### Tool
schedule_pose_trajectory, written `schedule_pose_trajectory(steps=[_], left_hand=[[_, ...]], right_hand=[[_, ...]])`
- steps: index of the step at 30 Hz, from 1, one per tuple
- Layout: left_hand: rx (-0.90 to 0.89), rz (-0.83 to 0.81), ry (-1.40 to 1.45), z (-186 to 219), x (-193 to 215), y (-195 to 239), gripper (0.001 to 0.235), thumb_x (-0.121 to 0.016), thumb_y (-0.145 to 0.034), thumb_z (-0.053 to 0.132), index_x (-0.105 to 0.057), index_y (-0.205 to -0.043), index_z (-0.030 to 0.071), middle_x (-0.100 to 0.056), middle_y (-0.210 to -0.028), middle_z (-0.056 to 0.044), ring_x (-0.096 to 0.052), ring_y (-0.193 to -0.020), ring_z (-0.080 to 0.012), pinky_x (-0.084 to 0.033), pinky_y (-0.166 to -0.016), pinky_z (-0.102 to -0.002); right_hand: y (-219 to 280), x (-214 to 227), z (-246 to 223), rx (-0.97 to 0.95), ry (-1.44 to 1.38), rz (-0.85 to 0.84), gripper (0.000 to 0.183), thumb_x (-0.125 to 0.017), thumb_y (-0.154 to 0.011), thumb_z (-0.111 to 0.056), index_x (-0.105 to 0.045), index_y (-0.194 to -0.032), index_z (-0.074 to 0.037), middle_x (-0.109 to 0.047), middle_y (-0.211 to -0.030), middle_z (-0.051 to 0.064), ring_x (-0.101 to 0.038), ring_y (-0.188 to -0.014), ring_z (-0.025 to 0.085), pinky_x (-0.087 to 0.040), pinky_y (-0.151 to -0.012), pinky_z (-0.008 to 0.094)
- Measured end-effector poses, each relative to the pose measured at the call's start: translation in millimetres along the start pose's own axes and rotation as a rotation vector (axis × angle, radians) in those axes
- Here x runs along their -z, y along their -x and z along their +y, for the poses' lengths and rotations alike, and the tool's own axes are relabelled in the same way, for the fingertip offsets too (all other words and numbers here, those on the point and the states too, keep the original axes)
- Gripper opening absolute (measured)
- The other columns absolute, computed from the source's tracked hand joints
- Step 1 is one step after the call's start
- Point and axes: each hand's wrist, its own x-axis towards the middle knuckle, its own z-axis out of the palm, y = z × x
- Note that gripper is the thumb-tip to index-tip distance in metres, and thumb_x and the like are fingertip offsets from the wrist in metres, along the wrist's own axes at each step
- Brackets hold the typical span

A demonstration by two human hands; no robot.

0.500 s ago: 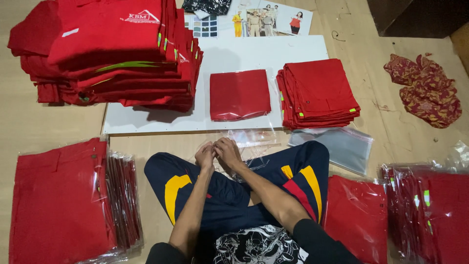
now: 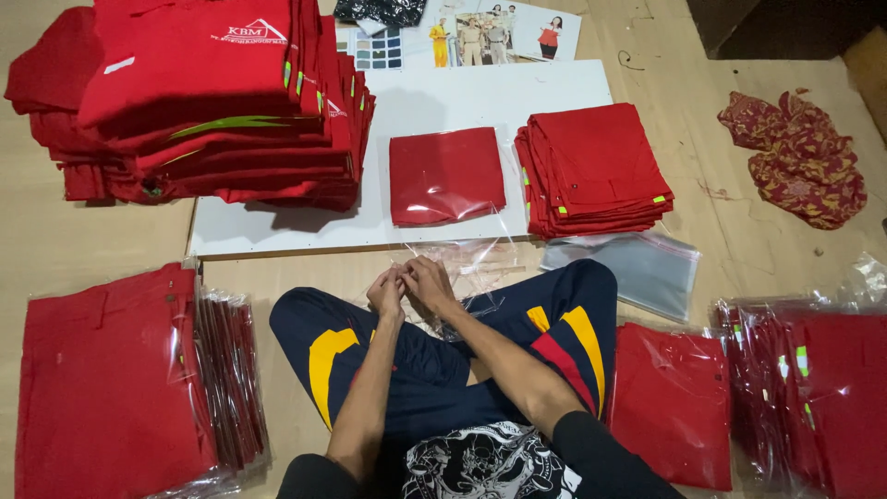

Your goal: The person places a folded red garment into a clear plastic bag and then places another folded red garment on top of it.

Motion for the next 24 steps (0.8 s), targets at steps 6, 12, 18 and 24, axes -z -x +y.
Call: schedule_pose_trajectory(steps=[6,12,18,24], left_hand=[[-0.008,0.005,0.001,0.1,3.6,2.2,0.027,-0.08,-0.084,0.016,-0.075,-0.109,0.005,-0.072,-0.101,-0.021,-0.074,-0.09,-0.0261,-0.063,-0.082,-0.034],[-0.012,0.002,-0.007,1.1,3.5,1.1,0.026,-0.082,-0.084,0.019,-0.076,-0.106,0.006,-0.072,-0.098,-0.019,-0.073,-0.088,-0.0237,-0.063,-0.082,-0.033],[-0.004,-0.004,-0.018,-0.3,-5.4,-0.4,0.026,-0.084,-0.083,0.021,-0.076,-0.103,0.007,-0.073,-0.096,-0.017,-0.073,-0.086,-0.0212,-0.063,-0.081,-0.031],[-0.018,-0.027,0.019,16.0,-7.7,20.8,0.018,-0.081,-0.085,0.018,-0.077,-0.097,0.006,-0.074,-0.093,-0.017,-0.074,-0.08,-0.0206,-0.064,-0.076,-0.03]], right_hand=[[5.7,-7.4,4.9,0.023,0.031,0.075,0.009,-0.077,-0.089,-0.018,-0.075,-0.098,-0.018,-0.071,-0.088,0.004,-0.072,-0.086,0.026,-0.052,-0.082,0.04],[8.0,-18.1,19.6,0.052,0.061,0.063,0.008,-0.076,-0.089,-0.016,-0.076,-0.096,-0.019,-0.072,-0.091,0.0,-0.071,-0.089,0.022,-0.047,-0.088,0.037],[6.1,3.0,9.0,0.057,0.008,0.029,0.007,-0.072,-0.092,-0.017,-0.073,-0.099,-0.019,-0.071,-0.094,-0.001,-0.071,-0.093,0.022,-0.044,-0.091,0.037],[3.0,1.9,15.2,0.087,0.078,0.035,0.007,-0.069,-0.094,-0.022,-0.068,-0.1,-0.021,-0.066,-0.093,-0.002,-0.069,-0.094,0.022,-0.045,-0.088,0.039]])
